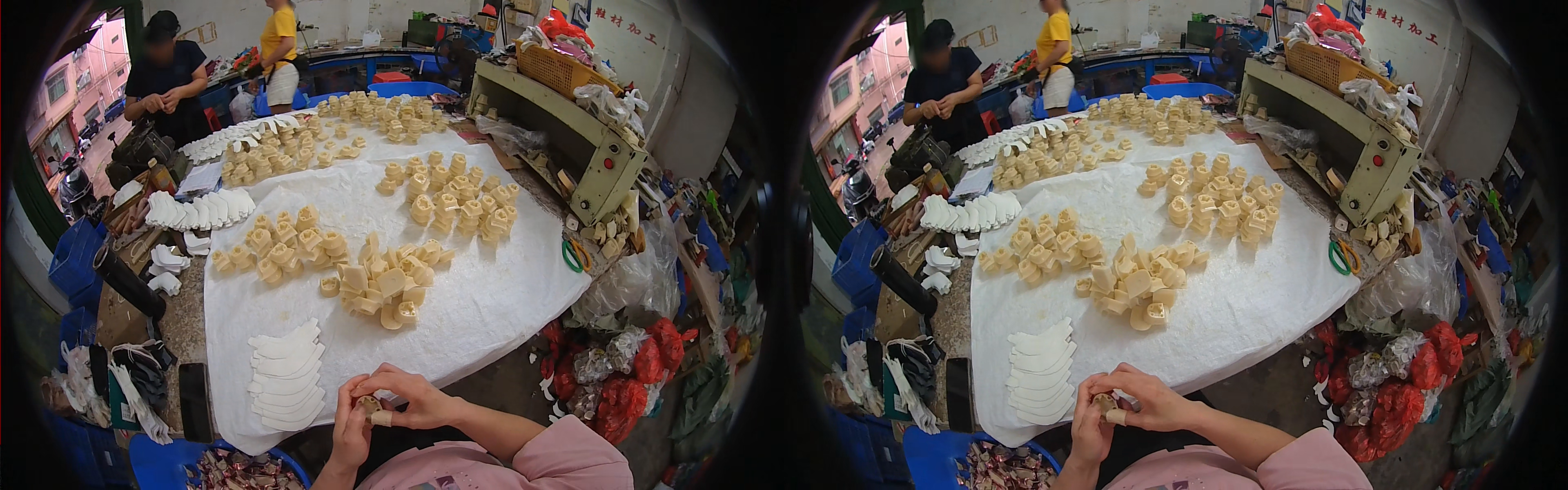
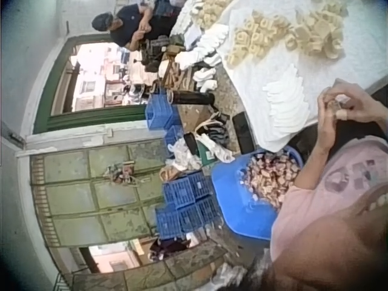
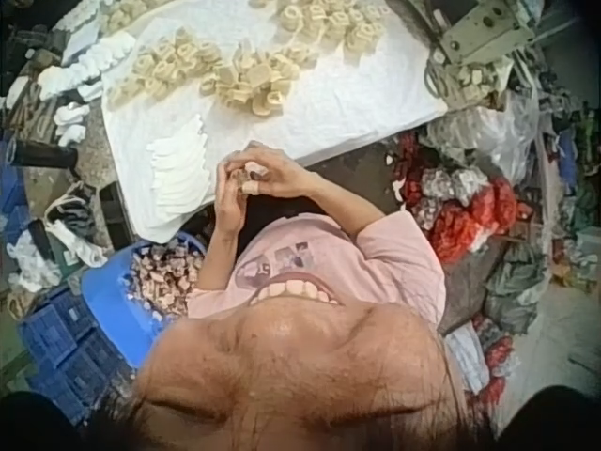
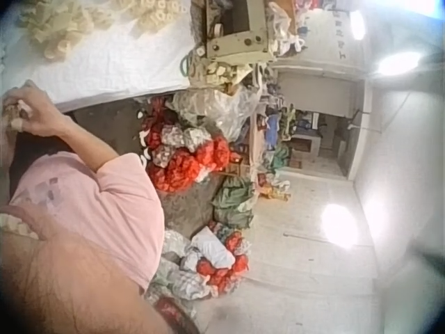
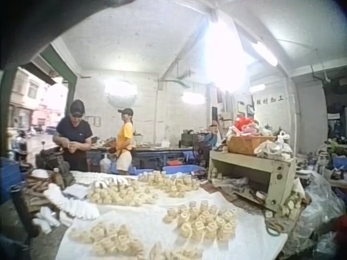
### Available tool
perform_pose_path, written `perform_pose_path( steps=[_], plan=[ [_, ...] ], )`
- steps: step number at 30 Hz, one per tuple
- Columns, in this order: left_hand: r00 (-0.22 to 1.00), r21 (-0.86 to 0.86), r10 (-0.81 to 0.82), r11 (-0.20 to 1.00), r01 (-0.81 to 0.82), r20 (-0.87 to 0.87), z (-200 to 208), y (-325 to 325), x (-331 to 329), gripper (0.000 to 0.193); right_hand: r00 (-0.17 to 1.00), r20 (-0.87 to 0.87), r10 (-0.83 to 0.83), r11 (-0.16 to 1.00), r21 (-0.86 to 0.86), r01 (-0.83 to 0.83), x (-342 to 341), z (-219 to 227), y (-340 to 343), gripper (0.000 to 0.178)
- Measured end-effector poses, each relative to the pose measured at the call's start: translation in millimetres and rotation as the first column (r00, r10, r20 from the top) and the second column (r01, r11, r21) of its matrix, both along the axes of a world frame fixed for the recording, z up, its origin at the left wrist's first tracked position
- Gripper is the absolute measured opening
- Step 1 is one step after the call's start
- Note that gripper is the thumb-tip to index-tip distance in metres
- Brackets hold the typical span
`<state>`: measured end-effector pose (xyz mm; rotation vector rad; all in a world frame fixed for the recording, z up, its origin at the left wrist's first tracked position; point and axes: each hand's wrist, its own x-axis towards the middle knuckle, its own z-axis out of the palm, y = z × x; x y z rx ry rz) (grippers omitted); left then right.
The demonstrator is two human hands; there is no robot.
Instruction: Assembling small rubber or foam components into a larger shoe structure by hand.
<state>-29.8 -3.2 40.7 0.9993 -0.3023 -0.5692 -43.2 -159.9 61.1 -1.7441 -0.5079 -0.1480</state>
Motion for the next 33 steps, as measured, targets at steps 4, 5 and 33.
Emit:
perform_pose_path(
  steps=[4, 5, 33],
  plan=[
    [0.977, 0.029, 0.173, 0.984, -0.178, 0.126, -11.7, -1.4, -4.8, 0.037, 0.974, 0.213, -0.077, 0.989, -0.107, 0.101, 0.7, -11.9, 8.1, 0.041],
    [0.977, 0.03, 0.172, 0.984, -0.177, 0.124, -11.5, -0.7, -4.9, 0.037, 0.959, 0.251, -0.132, 0.982, -0.097, 0.161, 1.3, -16.7, 9.1, 0.034],
    [0.872, 0.087, 0.45, 0.877, -0.472, 0.195, 14.0, -16.5, -14.8, 0.03, 0.99, -0.109, 0.089, 0.943, 0.33, -0.048, -9.9, -25.1, 33.6, 0.035]
  ],
)
